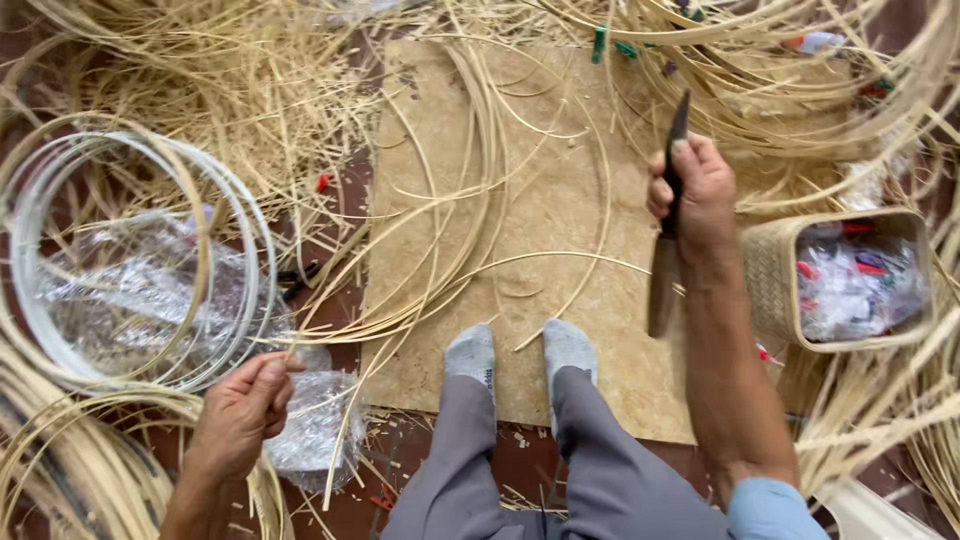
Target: The person trims and scrapes long bamboo strips using a knife.
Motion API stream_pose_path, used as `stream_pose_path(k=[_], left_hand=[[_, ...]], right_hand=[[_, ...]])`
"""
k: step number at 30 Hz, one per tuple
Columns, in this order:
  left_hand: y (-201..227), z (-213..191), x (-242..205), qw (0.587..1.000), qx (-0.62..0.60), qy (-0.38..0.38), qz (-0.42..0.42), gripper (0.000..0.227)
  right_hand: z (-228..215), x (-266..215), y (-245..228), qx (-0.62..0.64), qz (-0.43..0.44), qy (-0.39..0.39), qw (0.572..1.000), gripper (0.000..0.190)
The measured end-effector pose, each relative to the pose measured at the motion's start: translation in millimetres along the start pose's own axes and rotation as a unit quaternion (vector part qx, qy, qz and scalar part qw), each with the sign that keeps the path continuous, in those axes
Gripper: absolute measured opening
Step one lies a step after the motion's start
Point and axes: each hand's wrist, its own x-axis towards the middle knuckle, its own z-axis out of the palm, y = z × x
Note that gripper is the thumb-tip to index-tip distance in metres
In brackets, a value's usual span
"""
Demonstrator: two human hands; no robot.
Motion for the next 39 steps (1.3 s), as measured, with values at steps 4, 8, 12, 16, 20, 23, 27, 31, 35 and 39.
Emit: stream_pose_path(k=[4, 8, 12, 16, 20, 23, 27, 31, 35, 39], left_hand=[[-2, 3, -14, 0.982, 0.175, 0.032, 0.064, 0.032], [12, 32, -39, 0.916, 0.346, 0.091, 0.178, 0.026], [19, 61, -71, 0.835, 0.389, 0.135, 0.365, 0.022], [23, 83, -79, 0.827, 0.356, 0.114, 0.421, 0.020], [21, 94, -78, 0.852, 0.337, 0.094, 0.389, 0.021], [20, 90, -76, 0.848, 0.338, 0.054, 0.405, 0.026], [29, 70, -73, 0.845, 0.381, 0.095, 0.362, 0.028], [45, 57, -60, 0.829, 0.369, 0.096, 0.409, 0.029], [47, 69, -29, 0.940, 0.241, -0.017, 0.241, 0.029], [48, 83, -11, 0.973, 0.147, -0.099, 0.148, 0.026]], right_hand=[[23, -26, 26, -0.088, 0.055, -0.103, 0.989, 0.009], [52, -57, 42, -0.045, 0.132, -0.167, 0.976, 0.015], [81, -73, 30, -0.020, 0.173, -0.223, 0.959, 0.017], [96, -79, 24, -0.006, 0.202, -0.263, 0.943, 0.023], [97, -86, 41, 0.000, 0.225, -0.281, 0.933, 0.029], [97, -79, 43, 0.031, 0.249, -0.285, 0.925, 0.029], [103, -65, 11, 0.012, 0.119, -0.166, 0.979, 0.032], [137, -85, -13, -0.054, 0.124, -0.198, 0.971, 0.041], [176, -124, 12, -0.119, 0.238, -0.338, 0.903, 0.049], [187, -125, 32, -0.075, 0.264, -0.382, 0.883, 0.035]])
